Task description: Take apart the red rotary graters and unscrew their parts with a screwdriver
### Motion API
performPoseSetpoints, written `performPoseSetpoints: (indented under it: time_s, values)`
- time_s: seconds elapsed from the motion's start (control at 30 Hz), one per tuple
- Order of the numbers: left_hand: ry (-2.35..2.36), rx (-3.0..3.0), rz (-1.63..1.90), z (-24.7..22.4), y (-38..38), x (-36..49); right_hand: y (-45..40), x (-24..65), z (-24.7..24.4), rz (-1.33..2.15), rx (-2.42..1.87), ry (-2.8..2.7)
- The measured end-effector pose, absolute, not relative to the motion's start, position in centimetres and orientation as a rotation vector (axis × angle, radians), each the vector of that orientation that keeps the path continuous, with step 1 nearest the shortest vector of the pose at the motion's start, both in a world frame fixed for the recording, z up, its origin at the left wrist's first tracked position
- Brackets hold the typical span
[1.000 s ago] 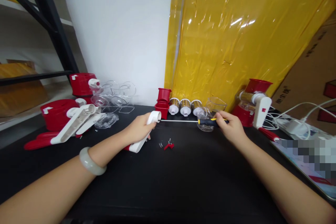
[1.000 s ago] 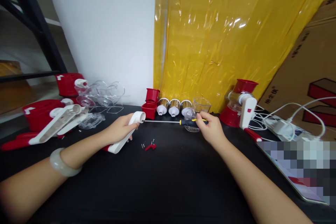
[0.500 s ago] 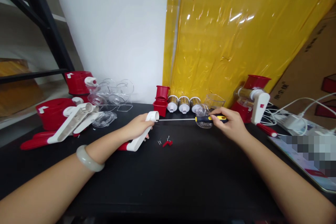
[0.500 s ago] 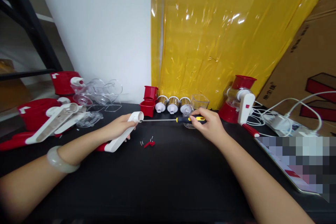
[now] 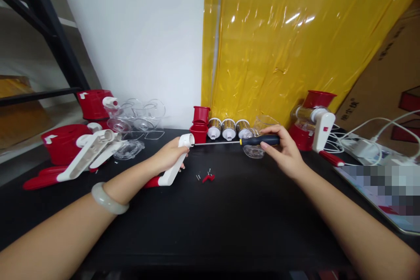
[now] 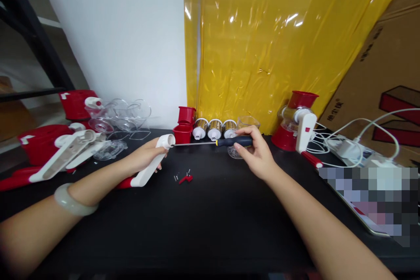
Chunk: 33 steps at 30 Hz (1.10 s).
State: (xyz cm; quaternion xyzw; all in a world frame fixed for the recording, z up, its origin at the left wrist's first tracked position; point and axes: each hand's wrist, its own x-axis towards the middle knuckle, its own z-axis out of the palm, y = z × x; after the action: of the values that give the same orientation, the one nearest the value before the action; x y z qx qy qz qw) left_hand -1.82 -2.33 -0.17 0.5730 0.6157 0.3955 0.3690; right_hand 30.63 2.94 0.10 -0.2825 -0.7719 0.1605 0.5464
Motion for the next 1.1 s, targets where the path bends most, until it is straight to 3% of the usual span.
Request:
performPoseSetpoints:
  time_s: [0.23,0.37,0.57,1.1]
  values:
    - [1.734,1.753,1.140,-0.3,-2.7,-1.4,3.4,31.4,0.3,0.758,-0.886,-1.767]
    - [1.802,1.818,1.161,0.1,-2.8,-1.5,3.2,31.4,0.3,0.710,-1.042,-1.832]
    - [1.755,1.848,1.153,0.0,-3.0,-1.3,3.4,30.5,0.2,0.875,-0.939,-1.589]
    - [1.601,1.636,1.122,0.6,-2.9,-1.8,3.4,31.8,0.4,0.307,-0.812,-1.897]
